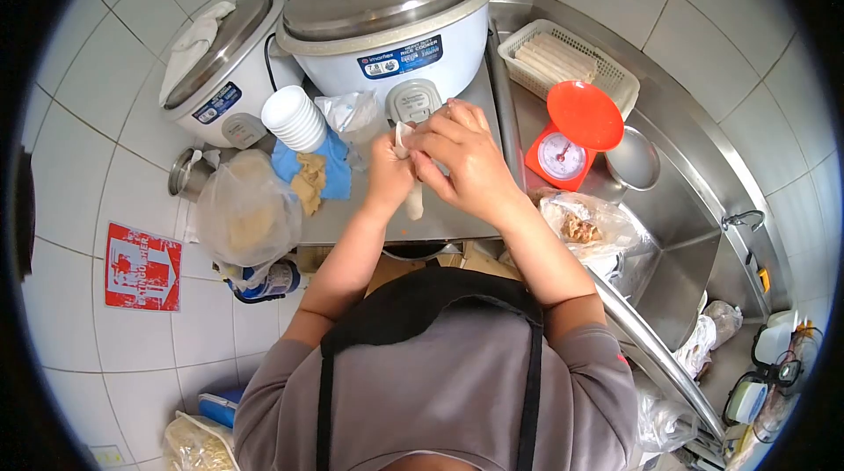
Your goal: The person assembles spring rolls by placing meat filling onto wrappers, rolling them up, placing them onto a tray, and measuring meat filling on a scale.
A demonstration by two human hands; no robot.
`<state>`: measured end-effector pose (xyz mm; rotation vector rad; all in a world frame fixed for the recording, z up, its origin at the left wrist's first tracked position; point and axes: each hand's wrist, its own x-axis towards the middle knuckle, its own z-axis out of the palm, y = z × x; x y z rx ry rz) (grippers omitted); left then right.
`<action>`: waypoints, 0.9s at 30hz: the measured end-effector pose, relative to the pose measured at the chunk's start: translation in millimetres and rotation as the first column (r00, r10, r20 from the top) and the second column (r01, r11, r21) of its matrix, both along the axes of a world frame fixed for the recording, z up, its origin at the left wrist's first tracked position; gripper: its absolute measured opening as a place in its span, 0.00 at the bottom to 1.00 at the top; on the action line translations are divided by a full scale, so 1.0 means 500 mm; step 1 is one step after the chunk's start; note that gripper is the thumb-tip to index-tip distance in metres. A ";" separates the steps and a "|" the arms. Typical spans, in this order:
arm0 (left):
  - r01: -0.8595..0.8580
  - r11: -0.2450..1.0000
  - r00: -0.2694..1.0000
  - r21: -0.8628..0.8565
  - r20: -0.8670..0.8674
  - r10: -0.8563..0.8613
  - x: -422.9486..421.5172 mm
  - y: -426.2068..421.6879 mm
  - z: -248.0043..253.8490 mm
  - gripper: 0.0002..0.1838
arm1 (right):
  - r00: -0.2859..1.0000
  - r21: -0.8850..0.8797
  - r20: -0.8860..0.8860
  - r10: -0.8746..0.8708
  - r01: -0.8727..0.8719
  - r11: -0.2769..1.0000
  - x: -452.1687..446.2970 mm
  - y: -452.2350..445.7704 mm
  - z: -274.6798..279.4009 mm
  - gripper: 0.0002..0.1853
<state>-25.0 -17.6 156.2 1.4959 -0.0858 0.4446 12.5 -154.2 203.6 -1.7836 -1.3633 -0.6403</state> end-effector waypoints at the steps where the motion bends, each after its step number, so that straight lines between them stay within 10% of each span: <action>1: -0.035 0.998 0.998 0.043 0.052 0.033 -0.001 -0.004 0.005 0.02 | 1.000 -0.043 0.021 -0.016 0.017 0.999 -0.001 0.001 0.006 0.06; 3: -0.117 0.986 0.983 0.119 0.156 0.098 -0.009 -0.016 0.015 0.05 | 0.997 -0.130 0.062 -0.040 0.048 0.990 -0.010 -0.001 0.027 0.06; 7: 0.219 0.964 0.976 0.153 -0.043 -0.215 -0.028 0.017 0.009 0.10 | 0.824 -0.204 -0.352 0.444 -0.530 0.823 0.067 -0.028 0.060 0.11; 11: 0.497 0.858 0.860 0.127 -0.207 -0.467 -0.050 0.024 0.055 0.10 | 0.635 -0.235 -0.536 0.556 -0.745 0.624 0.080 0.002 0.086 0.15; 27: 0.205 0.974 0.979 0.091 0.000 -0.206 -0.044 0.039 0.039 0.08 | 0.895 -0.579 -0.150 0.420 -0.423 0.696 0.058 0.086 0.117 0.03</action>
